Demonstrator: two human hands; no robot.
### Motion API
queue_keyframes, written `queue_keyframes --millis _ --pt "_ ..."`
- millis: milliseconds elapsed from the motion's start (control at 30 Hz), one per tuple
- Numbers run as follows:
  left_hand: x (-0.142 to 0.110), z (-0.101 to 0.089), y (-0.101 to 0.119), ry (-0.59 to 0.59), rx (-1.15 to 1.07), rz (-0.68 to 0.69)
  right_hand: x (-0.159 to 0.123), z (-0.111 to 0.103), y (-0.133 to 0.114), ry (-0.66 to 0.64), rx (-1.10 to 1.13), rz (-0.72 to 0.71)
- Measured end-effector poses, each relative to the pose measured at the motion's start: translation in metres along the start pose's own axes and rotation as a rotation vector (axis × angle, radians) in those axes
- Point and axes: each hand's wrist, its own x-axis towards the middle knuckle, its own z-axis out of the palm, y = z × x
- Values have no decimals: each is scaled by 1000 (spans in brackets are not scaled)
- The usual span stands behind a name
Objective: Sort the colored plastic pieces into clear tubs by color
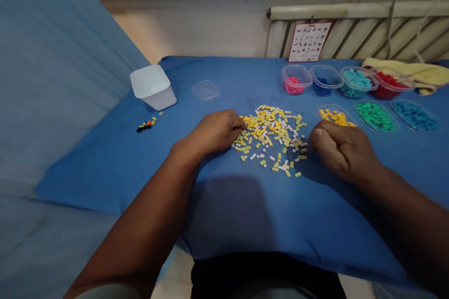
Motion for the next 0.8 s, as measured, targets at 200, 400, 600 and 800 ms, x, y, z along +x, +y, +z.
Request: queue_keyframes --millis 200,400,600,800 --pt "-3 -5 -3 -77 104 -64 2 2 -5 -66 58 -58" --pt "-7 -11 3 -91 136 -107 0 6 0 -125 100 -81" --pt "-6 -11 5 27 -103 -93 -2 12 3 -123 122 -105" --pt "-5 -9 0 34 -478 -80 1 15 1 -147 164 -169"
